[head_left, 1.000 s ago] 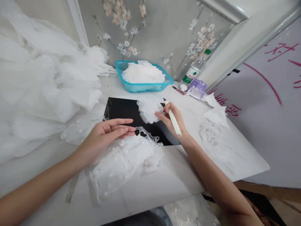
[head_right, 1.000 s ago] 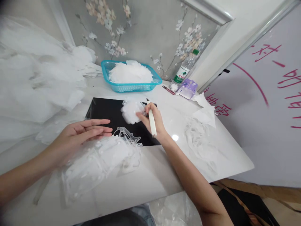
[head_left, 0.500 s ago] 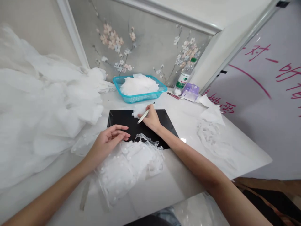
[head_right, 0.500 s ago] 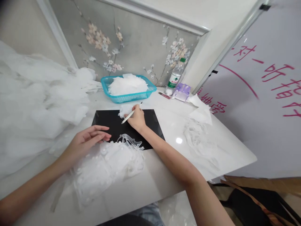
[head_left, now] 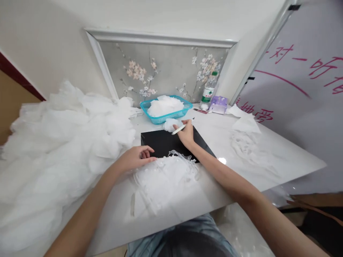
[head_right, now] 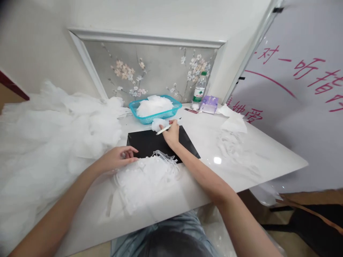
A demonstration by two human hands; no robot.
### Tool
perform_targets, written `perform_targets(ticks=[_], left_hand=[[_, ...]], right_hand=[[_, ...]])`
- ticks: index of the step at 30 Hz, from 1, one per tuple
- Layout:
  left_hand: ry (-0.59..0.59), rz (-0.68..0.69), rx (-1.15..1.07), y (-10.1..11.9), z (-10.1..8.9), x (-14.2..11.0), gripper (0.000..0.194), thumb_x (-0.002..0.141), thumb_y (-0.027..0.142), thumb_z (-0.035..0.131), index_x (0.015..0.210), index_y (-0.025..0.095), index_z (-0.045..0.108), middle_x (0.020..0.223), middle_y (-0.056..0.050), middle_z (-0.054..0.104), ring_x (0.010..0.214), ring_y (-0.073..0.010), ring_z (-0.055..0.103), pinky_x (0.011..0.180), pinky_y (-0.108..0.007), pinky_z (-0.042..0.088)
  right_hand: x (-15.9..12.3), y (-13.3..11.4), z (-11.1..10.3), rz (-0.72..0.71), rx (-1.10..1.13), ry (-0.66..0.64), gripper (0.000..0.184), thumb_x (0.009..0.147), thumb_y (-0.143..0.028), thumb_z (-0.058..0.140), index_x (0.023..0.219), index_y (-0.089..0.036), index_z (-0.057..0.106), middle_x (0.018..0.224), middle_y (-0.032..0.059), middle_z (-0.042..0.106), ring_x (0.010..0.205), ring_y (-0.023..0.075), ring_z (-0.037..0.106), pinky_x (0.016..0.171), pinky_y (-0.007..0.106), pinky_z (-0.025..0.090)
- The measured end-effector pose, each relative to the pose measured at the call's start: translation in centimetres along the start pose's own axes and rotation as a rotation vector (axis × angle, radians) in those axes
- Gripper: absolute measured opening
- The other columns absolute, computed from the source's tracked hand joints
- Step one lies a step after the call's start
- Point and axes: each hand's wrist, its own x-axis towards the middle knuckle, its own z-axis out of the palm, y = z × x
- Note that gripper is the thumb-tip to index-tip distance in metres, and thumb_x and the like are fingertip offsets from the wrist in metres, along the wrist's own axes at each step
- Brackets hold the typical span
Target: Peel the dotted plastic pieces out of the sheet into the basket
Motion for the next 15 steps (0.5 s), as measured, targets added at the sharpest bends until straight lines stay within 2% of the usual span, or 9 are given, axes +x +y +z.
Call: perform_targets(ticks=[2,4,6,8,10,15], left_hand=[[-0.037,-0.025,0.04,-0.2,-0.2,0.0,0.045,0.068,0.061,0.055,0.089,0.023,0.065,0.067,0.002,0.056,0.06,-0.0142,0.051,0.054,-0.024,0.036],[-0.057,-0.006,0.053,0.0,-0.1,0.0,0.042,0.069,0.062,0.054,0.078,0.022,0.065,0.06,0.003,0.047,0.055,-0.0123,0.044,0.049,-0.024,0.029],[-0.059,0.039,0.017,0.5,0.0,-0.1,0.041,0.072,0.06,0.052,0.071,0.02,0.062,0.059,0.003,0.044,0.056,-0.012,0.04,0.049,-0.024,0.027],[-0.048,0.081,-0.053,1.2,0.0,-0.3,0.038,0.074,0.056,0.052,0.069,0.019,0.058,0.061,0.003,0.044,0.058,-0.012,0.04,0.051,-0.023,0.028],[-0.037,0.104,-0.152,1.9,-0.3,-0.7,0.034,0.075,0.053,0.054,0.07,0.019,0.056,0.064,0.003,0.045,0.06,-0.0119,0.041,0.052,-0.022,0.032],[-0.101,0.132,-0.404,2.8,-1.3,-1.5,0.028,0.077,0.047,0.056,0.075,0.019,0.053,0.067,0.003,0.046,0.06,-0.0108,0.044,0.051,-0.021,0.034]], right_hand=[[-2.7,-1.4,-2.6,0.034,0.081,-0.041,0.03,0.079,-0.047,0.05,0.073,-0.022,0.035,0.068,0.0,0.055,0.067,0.0151,0.052,0.069,0.03,0.042],[-5.8,-3.0,-5.3,0.047,0.113,-0.249,0.036,0.085,-0.05,0.041,0.065,-0.021,0.037,0.055,-0.0024,0.051,0.057,0.0123,0.05,0.062,0.027,0.041],[-8.5,-4.4,-7.4,-0.015,0.11,-0.49,0.034,0.081,-0.048,0.052,0.065,-0.02,0.039,0.057,-0.0042,0.049,0.055,0.0101,0.045,0.056,0.024,0.037],[-10.4,-5.2,-8.8,-0.021,0.094,-0.645,0.036,0.072,-0.045,0.064,0.07,-0.021,0.037,0.06,-0.0069,0.041,0.052,0.0079,0.036,0.049,0.022,0.03],[-11.2,-5.7,-9.7,-0.007,0.109,-0.668,0.037,0.07,-0.041,0.067,0.074,-0.021,0.036,0.064,-0.0075,0.036,0.052,0.0071,0.03,0.048,0.021,0.027],[-10.2,-7.5,-10.8,-0.099,0.217,-0.48,0.029,0.079,-0.036,0.059,0.076,-0.023,0.034,0.065,-0.0069,0.033,0.053,0.008,0.029,0.05,0.022,0.028]])
